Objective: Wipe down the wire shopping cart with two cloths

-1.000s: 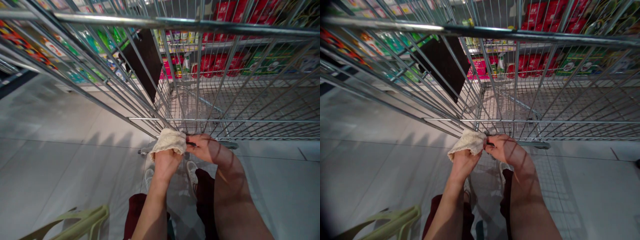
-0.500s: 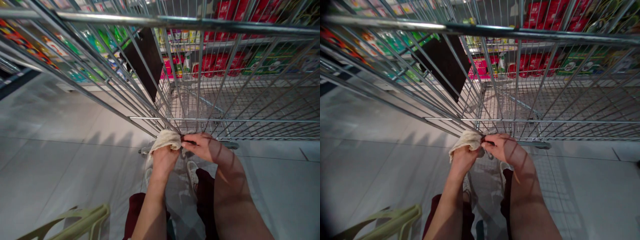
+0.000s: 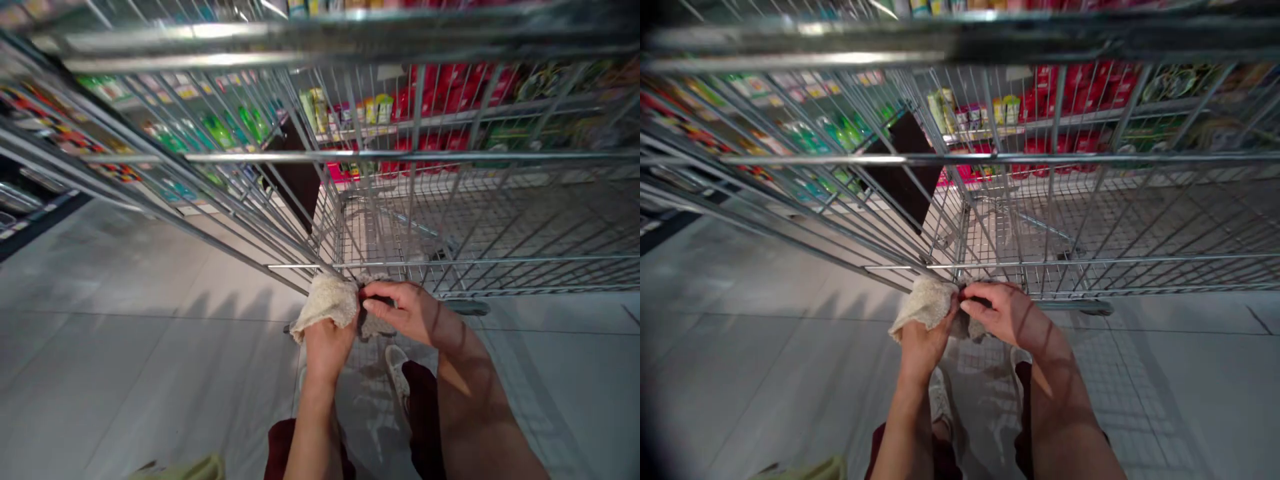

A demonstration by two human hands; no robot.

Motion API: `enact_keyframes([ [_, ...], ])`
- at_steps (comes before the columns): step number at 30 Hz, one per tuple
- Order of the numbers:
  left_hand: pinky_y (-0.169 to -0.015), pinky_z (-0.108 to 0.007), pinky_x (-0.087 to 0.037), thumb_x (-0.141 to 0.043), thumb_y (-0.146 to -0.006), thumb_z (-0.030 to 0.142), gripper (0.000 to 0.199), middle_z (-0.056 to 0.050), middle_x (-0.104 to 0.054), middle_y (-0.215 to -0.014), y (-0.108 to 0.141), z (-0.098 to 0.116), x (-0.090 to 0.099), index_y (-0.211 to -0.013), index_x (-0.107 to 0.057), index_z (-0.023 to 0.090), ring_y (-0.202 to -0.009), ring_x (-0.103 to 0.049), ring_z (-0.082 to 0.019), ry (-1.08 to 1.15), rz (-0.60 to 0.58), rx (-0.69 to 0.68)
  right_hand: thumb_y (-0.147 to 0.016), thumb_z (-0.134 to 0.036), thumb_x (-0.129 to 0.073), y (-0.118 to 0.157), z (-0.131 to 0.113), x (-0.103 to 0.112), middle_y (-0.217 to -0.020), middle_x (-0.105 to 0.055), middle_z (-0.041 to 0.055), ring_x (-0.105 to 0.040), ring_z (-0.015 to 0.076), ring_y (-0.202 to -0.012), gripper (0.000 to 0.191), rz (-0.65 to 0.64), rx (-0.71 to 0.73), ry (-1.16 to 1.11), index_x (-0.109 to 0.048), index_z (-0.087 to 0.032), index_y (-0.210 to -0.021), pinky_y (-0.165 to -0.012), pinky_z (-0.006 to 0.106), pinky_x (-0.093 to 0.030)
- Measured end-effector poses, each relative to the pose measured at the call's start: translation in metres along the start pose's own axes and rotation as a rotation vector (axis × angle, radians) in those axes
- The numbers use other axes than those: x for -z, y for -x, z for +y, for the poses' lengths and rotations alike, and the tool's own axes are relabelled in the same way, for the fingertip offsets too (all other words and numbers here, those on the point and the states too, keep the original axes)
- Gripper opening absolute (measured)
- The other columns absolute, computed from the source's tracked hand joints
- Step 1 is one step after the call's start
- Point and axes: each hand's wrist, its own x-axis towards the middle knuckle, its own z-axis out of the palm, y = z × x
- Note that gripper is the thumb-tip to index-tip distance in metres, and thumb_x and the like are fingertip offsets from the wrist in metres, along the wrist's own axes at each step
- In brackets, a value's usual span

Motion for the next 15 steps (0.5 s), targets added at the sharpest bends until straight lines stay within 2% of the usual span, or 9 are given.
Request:
enact_keyframes([
  [3,-0.101,-0.045,-0.047,-0.058,-0.085,0.04,0.03,-0.01,-0.074,-0.103,0.001,-0.006,-0.004,-0.098,-0.073,0.018,-0.104,-0.067,-0.026,-0.008,-0.011,0.011,-0.091,-0.038,-0.051,-0.002,0.004,-0.007,-0.089,-0.074,0.0021,-0.066,0.0158,-0.08,0.028,0.021,0.022,0.039,-0.072,-0.022,-0.097,-0.071,0.026,-0.049],
  [6,-0.104,-0.046,-0.045,-0.057,-0.085,0.042,0.03,-0.01,-0.075,-0.099,-0.001,-0.007,-0.006,-0.09,-0.075,0.019,-0.107,-0.066,-0.027,0.01,-0.034,0.082,-0.09,-0.036,-0.049,-0.004,0.004,-0.014,-0.093,-0.074,0.0038,-0.067,0.0181,-0.086,0.028,0.061,0.001,0.075,-0.071,-0.022,-0.097,-0.076,0.028,-0.048],
  [8,-0.107,-0.047,-0.042,-0.058,-0.083,0.045,0.032,-0.011,-0.075,-0.095,-0.004,-0.004,-0.004,-0.085,-0.076,0.019,-0.109,-0.065,-0.029,0.038,0.026,0.12,-0.09,-0.035,-0.049,-0.005,-0.001,-0.017,-0.098,-0.074,0.005,-0.067,0.0198,-0.092,0.027,0.111,-0.007,0.091,-0.071,-0.022,-0.099,-0.082,0.03,-0.047],
  [11,-0.108,-0.045,-0.042,-0.06,-0.08,0.05,0.037,-0.011,-0.075,-0.093,-0.002,0.003,0.0,-0.089,-0.076,0.018,-0.111,-0.065,-0.03,0.127,0.084,0.134,-0.087,-0.032,-0.051,-0.005,-0.012,-0.019,-0.097,-0.074,0.0038,-0.066,0.02,-0.093,0.025,0.182,0.017,0.053,-0.071,-0.023,-0.098,-0.084,0.031,-0.047],
  [13,-0.106,-0.042,-0.045,-0.059,-0.081,0.048,0.038,-0.011,-0.075,-0.096,0.013,0.005,0.002,-0.094,-0.076,0.017,-0.114,-0.064,-0.029,0.182,0.101,0.168,-0.084,-0.029,-0.053,-0.004,-0.019,-0.023,-0.099,-0.073,0.0028,-0.065,0.0198,-0.096,0.025,0.224,0.052,-0.024,-0.071,-0.023,-0.102,-0.087,0.031,-0.047],
  [15,-0.105,-0.038,-0.046,-0.055,-0.085,0.041,0.034,-0.01,-0.074,-0.105,0.042,0.002,0.002,-0.098,-0.075,0.017,-0.117,-0.062,-0.027,0.17,0.132,0.229,-0.08,-0.025,-0.054,-0.005,-0.022,-0.031,-0.104,-0.073,0.0023,-0.065,0.0194,-0.098,0.031,0.271,0.077,-0.115,-0.07,-0.024,-0.107,-0.09,0.031,-0.047],
])
